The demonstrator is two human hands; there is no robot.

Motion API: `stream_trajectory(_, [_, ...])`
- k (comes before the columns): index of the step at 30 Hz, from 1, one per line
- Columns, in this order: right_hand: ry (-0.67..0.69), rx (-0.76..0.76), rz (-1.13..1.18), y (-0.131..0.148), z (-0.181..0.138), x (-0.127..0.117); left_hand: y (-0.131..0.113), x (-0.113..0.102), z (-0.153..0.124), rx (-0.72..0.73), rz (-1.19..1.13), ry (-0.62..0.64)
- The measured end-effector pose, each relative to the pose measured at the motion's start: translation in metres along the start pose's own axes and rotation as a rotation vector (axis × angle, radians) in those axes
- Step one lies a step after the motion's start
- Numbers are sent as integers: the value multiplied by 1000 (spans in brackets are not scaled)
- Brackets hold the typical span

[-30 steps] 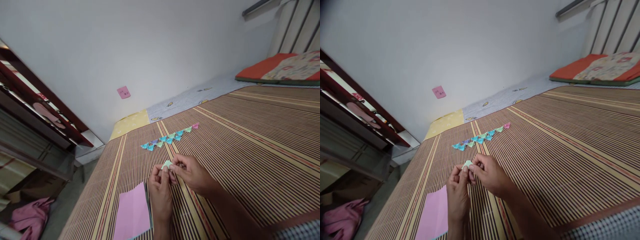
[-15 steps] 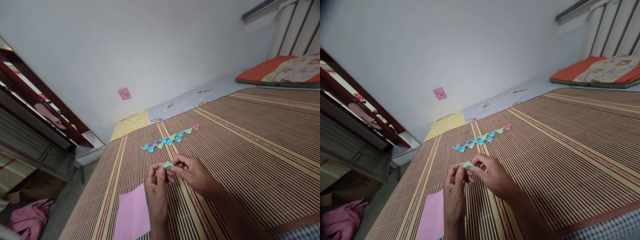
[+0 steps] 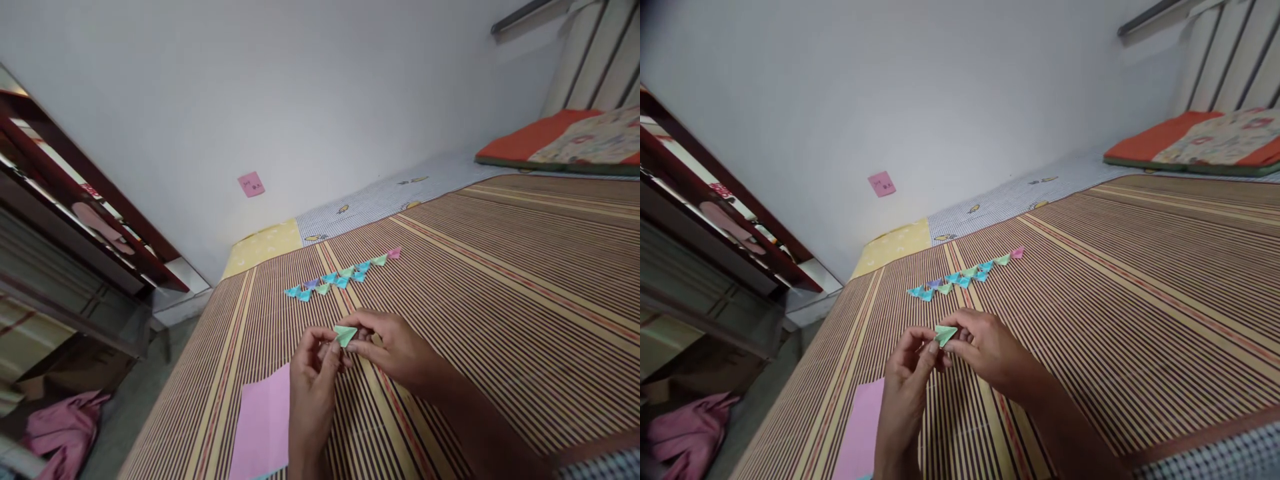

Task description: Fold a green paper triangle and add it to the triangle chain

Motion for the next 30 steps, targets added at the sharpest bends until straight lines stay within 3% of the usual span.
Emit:
stream_trajectory(6, [25, 0, 3, -1, -3, -5, 0, -3, 0, -2, -26, -40])
stream_trajectory(13, [-113, -213, -100, 7, 0, -7, -2, 0, -1, 20, 9, -88])
stream_trajectory(30, [-160, -255, -165, 12, 1, 4, -10, 5, -5, 66, -40, -201])
Point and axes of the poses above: each hand's wrist, its own z-axis towards the middle knuckle, its own x-axis out of the palm, y = z × x, the point moved 4 cm from there along z, towards the middle knuckle, and after that the axes turned 8 degrees about -x, right-handed, at the moved point
